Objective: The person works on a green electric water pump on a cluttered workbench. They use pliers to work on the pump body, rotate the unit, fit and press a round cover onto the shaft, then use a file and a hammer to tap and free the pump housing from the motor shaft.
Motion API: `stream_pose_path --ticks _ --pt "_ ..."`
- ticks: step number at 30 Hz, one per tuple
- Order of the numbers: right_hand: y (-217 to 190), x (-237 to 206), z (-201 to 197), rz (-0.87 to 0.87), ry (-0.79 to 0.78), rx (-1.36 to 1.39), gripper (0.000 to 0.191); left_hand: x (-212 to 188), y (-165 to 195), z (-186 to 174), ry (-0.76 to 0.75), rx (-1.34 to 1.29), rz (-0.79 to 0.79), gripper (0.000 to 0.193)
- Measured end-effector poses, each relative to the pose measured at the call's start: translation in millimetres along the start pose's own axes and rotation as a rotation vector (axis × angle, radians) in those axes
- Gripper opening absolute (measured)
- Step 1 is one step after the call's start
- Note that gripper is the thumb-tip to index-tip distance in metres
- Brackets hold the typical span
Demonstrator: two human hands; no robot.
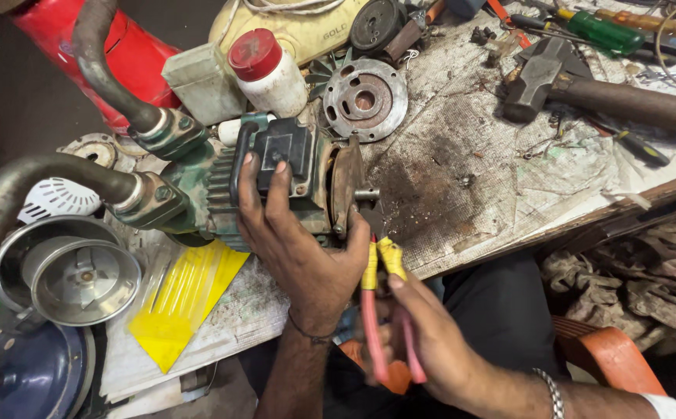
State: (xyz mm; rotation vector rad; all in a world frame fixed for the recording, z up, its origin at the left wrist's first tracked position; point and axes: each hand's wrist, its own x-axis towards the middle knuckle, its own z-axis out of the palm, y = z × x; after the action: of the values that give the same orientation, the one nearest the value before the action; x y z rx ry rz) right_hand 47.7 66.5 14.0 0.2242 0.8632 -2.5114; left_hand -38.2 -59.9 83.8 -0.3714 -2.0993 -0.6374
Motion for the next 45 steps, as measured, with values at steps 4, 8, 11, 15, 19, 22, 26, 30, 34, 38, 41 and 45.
stream_pose_path --ticks 4,8,11,15,19,22,26,30,34,38,41,45 --pt "-3.8 -1.2 4.7 -0.299 0.017 0.103 0.040 -0.4 1.1 -0.7 -0.006 0.006 -0.010 0.090" --pt "-11.2 0.7 3.9 -0.166 -0.011 -0.015 0.041 0.0 0.5 0.7 0.000 -0.004 -0.007 0.090" --pt "-12.2 -1.8 -0.3 -0.182 0.027 -0.002 0.041 -0.5 -0.7 0.7 -0.001 0.006 -0.008 0.090" --pt "-13.4 -5.5 -5.5 -0.441 0.219 0.038 0.036 -1.0 -1.2 -1.6 0.004 0.004 -0.008 0.088" --pt "-18.0 -11.4 -7.5 -0.495 0.047 0.010 0.025 6.1 1.1 -7.6 -0.037 0.013 0.005 0.090" --pt "-19.5 -15.1 -6.9 -0.501 -0.047 0.039 0.024 18.9 7.0 -20.8 -0.123 0.125 0.017 0.090" --pt "-14.3 -10.0 3.1 -0.481 -0.001 0.067 0.027 47.4 18.8 -55.0 -0.245 0.359 0.167 0.084" --pt "-8.7 1.7 26.6 -0.530 0.006 0.132 0.031 115.1 13.2 -36.9 -0.476 0.176 0.473 0.067" --pt "-9.9 7.3 42.2 -0.645 -0.223 0.375 0.034 181.8 -13.5 23.3 -1.324 0.145 0.205 0.070" --pt "-14.2 6.8 27.5 -0.551 -0.264 0.351 0.040 192.6 -38.0 45.5 -1.473 0.033 0.178 0.073" --pt "-8.0 11.3 11.2 -0.476 -0.252 0.325 0.049 188.4 -48.9 41.6 -1.318 -0.110 0.142 0.071" --pt "7.0 16.8 -1.9 -0.411 -0.163 0.327 0.055 186.2 -52.2 44.0 -1.351 -0.103 0.170 0.070"
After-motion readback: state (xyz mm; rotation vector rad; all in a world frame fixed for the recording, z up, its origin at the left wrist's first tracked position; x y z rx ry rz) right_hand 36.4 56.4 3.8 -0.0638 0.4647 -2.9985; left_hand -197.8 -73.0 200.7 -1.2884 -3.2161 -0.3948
